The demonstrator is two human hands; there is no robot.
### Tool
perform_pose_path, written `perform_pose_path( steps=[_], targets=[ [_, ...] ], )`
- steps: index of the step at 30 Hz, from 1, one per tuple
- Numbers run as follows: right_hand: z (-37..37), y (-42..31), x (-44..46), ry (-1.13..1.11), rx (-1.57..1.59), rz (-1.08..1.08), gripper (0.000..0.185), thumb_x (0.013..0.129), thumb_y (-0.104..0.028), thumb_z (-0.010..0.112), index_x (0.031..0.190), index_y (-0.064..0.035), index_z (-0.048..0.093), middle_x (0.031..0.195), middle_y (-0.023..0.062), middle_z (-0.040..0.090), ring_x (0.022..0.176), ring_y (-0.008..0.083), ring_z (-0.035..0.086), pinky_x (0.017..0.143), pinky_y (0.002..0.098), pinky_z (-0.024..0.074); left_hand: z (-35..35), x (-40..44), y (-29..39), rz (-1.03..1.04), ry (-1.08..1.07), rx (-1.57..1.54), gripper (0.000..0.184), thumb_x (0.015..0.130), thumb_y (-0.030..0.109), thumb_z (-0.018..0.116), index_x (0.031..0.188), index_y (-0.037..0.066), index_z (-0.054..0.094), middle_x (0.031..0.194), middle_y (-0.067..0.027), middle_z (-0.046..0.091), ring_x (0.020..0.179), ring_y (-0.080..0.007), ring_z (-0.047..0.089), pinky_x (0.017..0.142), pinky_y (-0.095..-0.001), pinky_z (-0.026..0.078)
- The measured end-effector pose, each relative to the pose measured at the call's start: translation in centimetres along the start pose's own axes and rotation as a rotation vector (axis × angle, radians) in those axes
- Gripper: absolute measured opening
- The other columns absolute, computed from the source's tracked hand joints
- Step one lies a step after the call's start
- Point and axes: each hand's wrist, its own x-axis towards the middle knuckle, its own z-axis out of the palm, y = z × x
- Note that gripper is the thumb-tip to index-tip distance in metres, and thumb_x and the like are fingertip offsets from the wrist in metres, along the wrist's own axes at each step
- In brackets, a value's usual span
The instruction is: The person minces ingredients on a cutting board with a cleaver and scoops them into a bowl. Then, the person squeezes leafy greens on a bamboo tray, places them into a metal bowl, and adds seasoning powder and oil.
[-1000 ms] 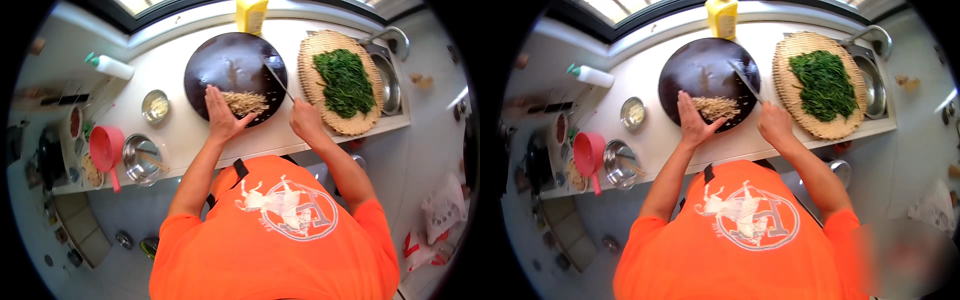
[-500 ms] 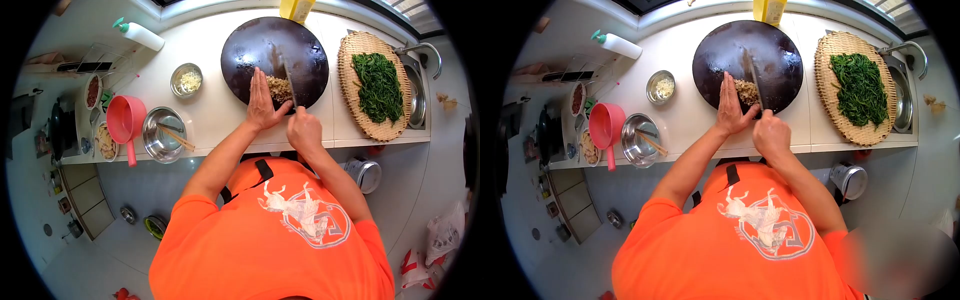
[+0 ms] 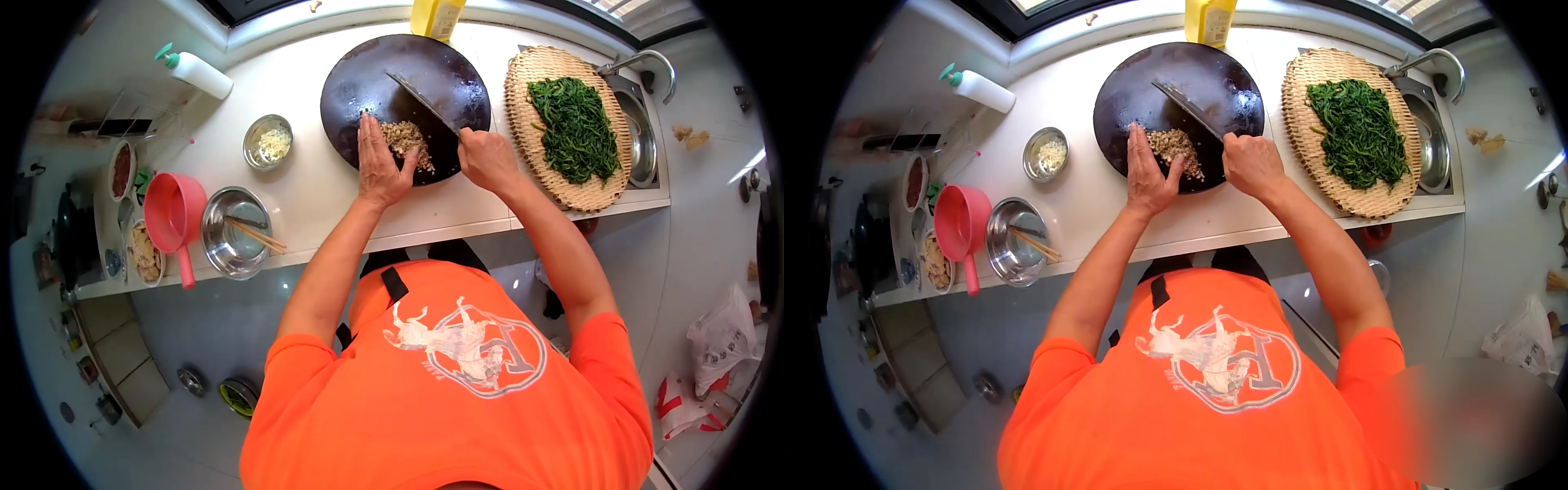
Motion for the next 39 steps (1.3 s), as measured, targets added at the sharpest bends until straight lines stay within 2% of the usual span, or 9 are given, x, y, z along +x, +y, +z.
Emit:
perform_pose_path(
  steps=[8, 16, 21, 24, 28, 31, 34, 38, 39],
  targets=[
    [0.0, -1.6, -2.0, -0.101, 0.057, -0.164, 0.01, 0.086, -0.01, 0.059, 0.083, -0.001, 0.061, 0.072, 0.0228, 0.068, 0.066, 0.0402, 0.07, 0.063, 0.049, 0.0571, -0.1, -1.2, 1.4, -0.111, 0.019, -0.223, 0.094, 0.095, 0.032, 0.067, 0.155, -0.016, 0.013, 0.161, -0.0372, 0.018, 0.149, -0.0506, 0.024, 0.124, -0.0503, 0.022],
    [-0.4, 1.0, 0.2, -0.079, 0.079, -0.133, 0.012, 0.087, -0.01, 0.057, 0.082, -0.0004, 0.063, 0.073, 0.022, 0.069, 0.067, 0.0402, 0.07, 0.063, 0.0503, 0.0568, 0.5, -1.8, 3.6, -0.238, 0.188, -0.07, 0.075, 0.101, 0.024, 0.06, 0.155, -0.011, 0.022, 0.159, -0.0328, 0.03, 0.147, -0.0459, 0.033, 0.122, -0.0469, 0.026],
    [-1.8, 1.9, -0.7, -0.048, 0.056, -0.312, 0.009, 0.082, -0.007, 0.057, 0.081, 0.0001, 0.063, 0.07, 0.0204, 0.068, 0.065, 0.0357, 0.071, 0.059, 0.0444, 0.0571, 0.1, -2.1, 5.9, -0.293, 0.292, -0.013, 0.067, 0.097, 0.016, 0.062, 0.151, -0.01, 0.032, 0.157, -0.0315, 0.035, 0.146, -0.0451, 0.035, 0.121, -0.0477, 0.03],
    [-3.0, 3.4, -0.5, 0.052, -0.153, -0.514, 0.009, 0.08, -0.008, 0.059, 0.079, 0.0, 0.063, 0.067, 0.0154, 0.066, 0.059, 0.0288, 0.069, 0.055, 0.0393, 0.0547, -2.2, -0.9, 9.0, -0.072, 0.301, 0.172, 0.07, 0.089, 0.009, 0.066, 0.149, -0.009, 0.036, 0.155, -0.0308, 0.038, 0.146, -0.0472, 0.036, 0.121, -0.0488, 0.031],
    [-5.5, 5.0, -0.4, 0.123, -0.38, -0.797, 0.015, 0.079, -0.01, 0.061, 0.083, 0.0028, 0.066, 0.065, 0.0099, 0.065, 0.054, 0.0198, 0.064, 0.049, 0.0322, 0.0475, -3.7, 1.7, 13.9, 0.081, -0.151, 0.235, 0.084, 0.078, 0.018, 0.077, 0.15, -0.005, 0.041, 0.158, -0.0247, 0.038, 0.151, -0.0471, 0.026, 0.12, -0.0683, 0.017],
    [-7.5, 5.9, -0.9, 0.187, -0.506, -0.945, 0.022, 0.08, -0.012, 0.062, 0.09, 0.0061, 0.069, 0.065, 0.0077, 0.064, 0.055, 0.0166, 0.061, 0.049, 0.029, 0.0428, -2.5, 3.1, 13.4, 0.071, -0.346, 0.356, 0.084, 0.08, 0.029, 0.074, 0.151, -0.002, 0.041, 0.159, -0.0204, 0.04, 0.152, -0.0447, 0.024, 0.118, -0.0717, 0.013],
    [-9.1, 7.5, -1.6, 0.132, -0.572, -0.988, 0.028, 0.084, -0.012, 0.058, 0.101, 0.008, 0.067, 0.068, 0.0081, 0.061, 0.058, 0.018, 0.059, 0.053, 0.0308, 0.0436, -2.9, 3.6, 11.3, -0.019, -0.398, 0.425, 0.094, 0.075, 0.029, 0.081, 0.153, 0.001, 0.039, 0.161, -0.0158, 0.038, 0.153, -0.0422, 0.024, 0.115, -0.0754, 0.015],
    [-10.0, 10.7, -1.6, 0.127, -0.467, -0.953, 0.022, 0.086, -0.012, 0.059, 0.097, 0.0051, 0.067, 0.068, 0.0085, 0.064, 0.058, 0.0208, 0.063, 0.051, 0.0339, 0.0458, -3.6, 2.3, 8.5, -0.127, -0.38, 0.387, 0.089, 0.077, 0.029, 0.079, 0.153, 0.002, 0.04, 0.159, -0.0202, 0.04, 0.153, -0.0433, 0.023, 0.115, -0.0758, 0.015],
    [-9.5, 11.8, -1.5, 0.128, -0.373, -0.915, 0.021, 0.086, -0.012, 0.059, 0.096, 0.004, 0.067, 0.068, 0.009, 0.064, 0.058, 0.0223, 0.063, 0.052, 0.0356, 0.0466, -4.0, 2.4, 8.4, -0.169, -0.4, 0.435, 0.076, 0.084, 0.028, 0.076, 0.149, 0.001, 0.046, 0.156, -0.0234, 0.042, 0.152, -0.0424, 0.027, 0.118, -0.0712, 0.017]
  ],
)
